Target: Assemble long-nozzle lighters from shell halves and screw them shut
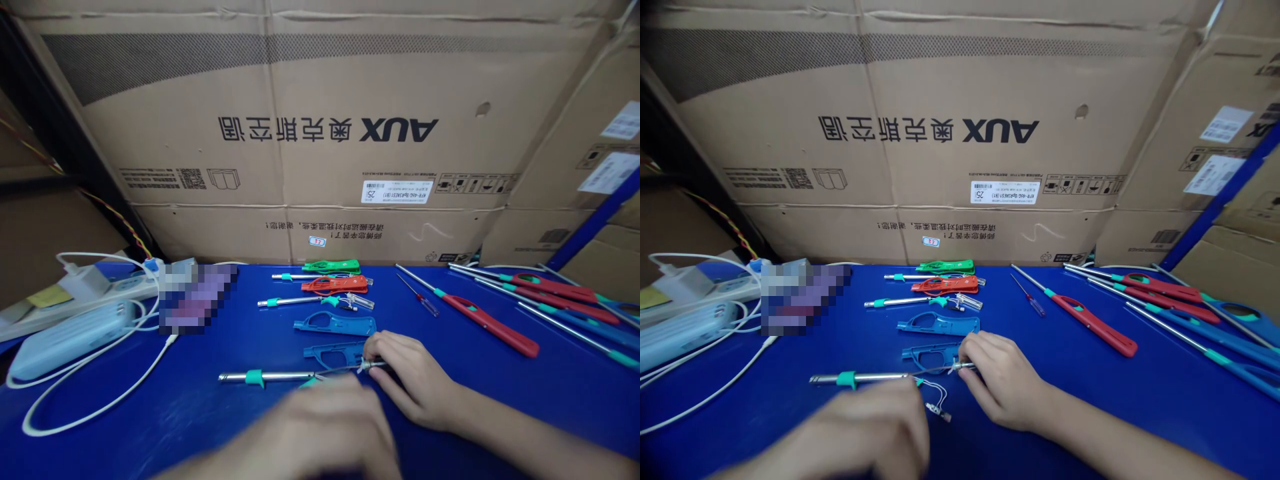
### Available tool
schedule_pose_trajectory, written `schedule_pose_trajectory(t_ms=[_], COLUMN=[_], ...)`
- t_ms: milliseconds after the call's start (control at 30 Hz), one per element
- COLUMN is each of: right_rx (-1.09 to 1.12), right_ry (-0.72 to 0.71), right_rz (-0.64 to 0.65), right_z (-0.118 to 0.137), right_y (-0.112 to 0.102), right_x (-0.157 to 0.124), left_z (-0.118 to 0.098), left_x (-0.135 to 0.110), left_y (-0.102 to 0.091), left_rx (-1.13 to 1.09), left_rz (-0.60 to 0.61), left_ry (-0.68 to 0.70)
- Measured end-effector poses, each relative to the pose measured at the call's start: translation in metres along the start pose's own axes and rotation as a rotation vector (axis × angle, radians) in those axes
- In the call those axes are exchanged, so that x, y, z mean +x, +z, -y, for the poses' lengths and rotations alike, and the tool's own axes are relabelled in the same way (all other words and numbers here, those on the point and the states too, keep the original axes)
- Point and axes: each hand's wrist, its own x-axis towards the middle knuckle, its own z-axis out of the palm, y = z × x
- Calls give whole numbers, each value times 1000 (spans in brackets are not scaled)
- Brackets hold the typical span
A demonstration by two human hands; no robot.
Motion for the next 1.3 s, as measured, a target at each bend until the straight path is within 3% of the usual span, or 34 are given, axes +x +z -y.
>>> schedule_pose_trajectory(t_ms=[67, 133, 200, 333, 667, 900, 1100, 1300], right_rx=[-1, 2, 7, 8, -113, -114, -41, -69], right_ry=[1, 4, 3, 0, -13, 71, 184, 163], right_rz=[-2, -4, -7, -15, -128, -193, -135, -145], right_z=[0, 0, 0, -1, -2, -7, -7, -9], right_y=[0, -1, -1, 0, 2, 4, 5, 5], right_x=[0, 1, 1, 1, 2, 2, 3, 4], left_z=[12, 30, 46, 60, 48, 52, 59, 61], left_x=[10, 13, 11, 4, 5, 3, 3, 5], left_y=[-17, -32, -41, -40, -40, -43, -46, -48], left_rx=[232, 476, 537, 514, 542, 523, 425, 291], left_rz=[108, 104, 147, 226, 268, 199, 149, 86], left_ry=[-24, -35, -73, -61, -15, 18, 0, -27])
